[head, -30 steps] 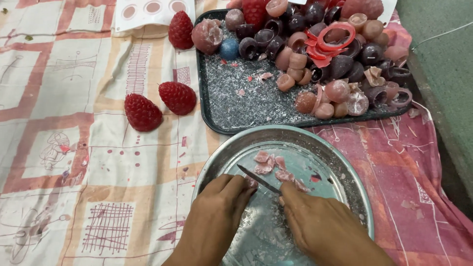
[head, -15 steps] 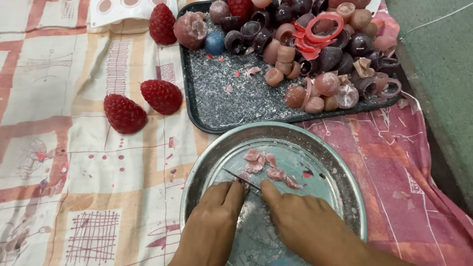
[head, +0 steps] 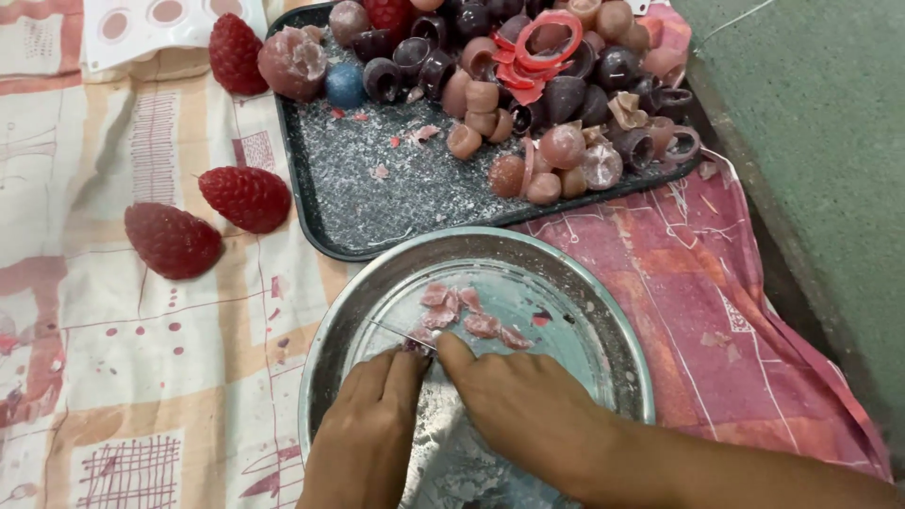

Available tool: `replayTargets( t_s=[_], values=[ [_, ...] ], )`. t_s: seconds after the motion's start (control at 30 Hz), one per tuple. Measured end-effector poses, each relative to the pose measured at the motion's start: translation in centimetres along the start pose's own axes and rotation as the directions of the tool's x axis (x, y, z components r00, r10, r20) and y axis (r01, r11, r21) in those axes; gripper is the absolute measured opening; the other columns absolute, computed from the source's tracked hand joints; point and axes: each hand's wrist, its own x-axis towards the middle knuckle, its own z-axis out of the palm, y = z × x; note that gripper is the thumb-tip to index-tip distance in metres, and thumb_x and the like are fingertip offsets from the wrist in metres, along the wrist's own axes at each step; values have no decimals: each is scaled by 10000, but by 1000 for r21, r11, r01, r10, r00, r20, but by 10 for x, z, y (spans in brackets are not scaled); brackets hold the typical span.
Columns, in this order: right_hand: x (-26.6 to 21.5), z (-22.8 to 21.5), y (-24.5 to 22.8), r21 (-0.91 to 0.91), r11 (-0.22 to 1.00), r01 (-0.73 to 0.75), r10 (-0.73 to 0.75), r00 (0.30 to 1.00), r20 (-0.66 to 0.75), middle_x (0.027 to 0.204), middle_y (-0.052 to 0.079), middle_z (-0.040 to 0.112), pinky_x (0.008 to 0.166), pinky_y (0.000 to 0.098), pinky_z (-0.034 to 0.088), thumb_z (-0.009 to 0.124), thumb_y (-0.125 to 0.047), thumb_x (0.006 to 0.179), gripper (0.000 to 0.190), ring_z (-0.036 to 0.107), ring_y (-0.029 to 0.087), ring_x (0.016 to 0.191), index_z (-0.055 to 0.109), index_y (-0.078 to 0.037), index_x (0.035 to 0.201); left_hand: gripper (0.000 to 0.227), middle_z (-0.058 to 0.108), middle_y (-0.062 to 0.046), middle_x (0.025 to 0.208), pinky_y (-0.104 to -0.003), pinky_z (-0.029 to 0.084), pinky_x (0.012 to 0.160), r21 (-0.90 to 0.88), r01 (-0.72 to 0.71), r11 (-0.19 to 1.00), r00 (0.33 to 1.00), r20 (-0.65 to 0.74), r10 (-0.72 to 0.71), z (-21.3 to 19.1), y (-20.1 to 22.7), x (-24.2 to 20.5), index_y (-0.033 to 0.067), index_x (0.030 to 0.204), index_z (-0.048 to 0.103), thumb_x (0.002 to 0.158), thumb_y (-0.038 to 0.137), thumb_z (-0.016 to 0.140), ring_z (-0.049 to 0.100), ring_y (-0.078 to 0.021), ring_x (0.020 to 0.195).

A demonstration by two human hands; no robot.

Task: Cutting and carving small pieces of wax from decorative fruit-shaped candles on a tray.

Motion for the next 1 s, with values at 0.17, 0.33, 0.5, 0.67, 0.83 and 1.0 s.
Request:
replayTargets(
  t_s=[0.17, 0.33, 0.5, 0.67, 0.83, 1.0],
  values=[
    [1, 11, -1, -35, 998, 53, -56, 992, -111, 712, 165, 716, 545, 471, 575, 517, -44, 903, 183, 734, 356, 661, 493, -50, 1084, 157, 695, -167, 933, -420, 547, 785, 2, -14, 1000, 1000, -9, 14, -6, 5, 6, 7, 1025, 647, 873, 46, 626, 684, -335, 910],
    [-1, 26, -11, -211, 977, -11, -43, 968, -249, 711, 137, 727, 506, 404, 580, 513, -98, 964, 95, 749, 283, 637, 508, -70, 1056, 62, 690, -194, 863, -450, 541, 748, -42, -21, 999, 1000, -24, 20, -20, 15, 6, 5, 936, 633, 900, 53, 616, 681, -371, 858],
    [-6, 40, -17, -360, 930, -69, -54, 945, -322, 720, 109, 736, 462, 341, 575, 525, -134, 991, 104, 758, 233, 626, 510, -82, 1079, 94, 693, -230, 871, -478, 528, 740, -56, -41, 998, 997, -64, 38, -28, 20, -1, -24, 934, 630, 923, 68, 615, 676, -407, 857],
    [-8, 38, -27, -456, 873, -171, 4, 939, -345, 791, 132, 724, 411, 301, 569, 546, -148, 971, 152, 746, 222, 590, 504, -69, 1094, 105, 704, -248, 906, -488, 531, 748, -101, -44, 994, 995, -94, 34, -29, 20, 0, -43, 937, 627, 928, 62, 630, 681, -416, 878],
    [-2, 49, -16, -559, 801, -215, -48, 907, -418, 771, 106, 718, 438, 316, 555, 537, -144, 988, 137, 728, 225, 596, 499, -61, 1090, 122, 694, -235, 886, -481, 534, 729, -151, -10, 989, 994, -106, -6, -32, 21, 1, -23, 936, 635, 918, 93, 667, 682, -407, 840],
    [-14, 9, -3, -198, 973, 121, -190, 908, -374, 763, 141, 725, 495, 512, 537, 541, -108, 878, 247, 715, 364, 626, 510, -82, 1122, 199, 665, -214, 854, -480, 520, 694, -246, 36, 969, 988, -138, -71, -43, 19, 7, 2, 929, 638, 875, 165, 738, 658, -414, 801]
  ],
)
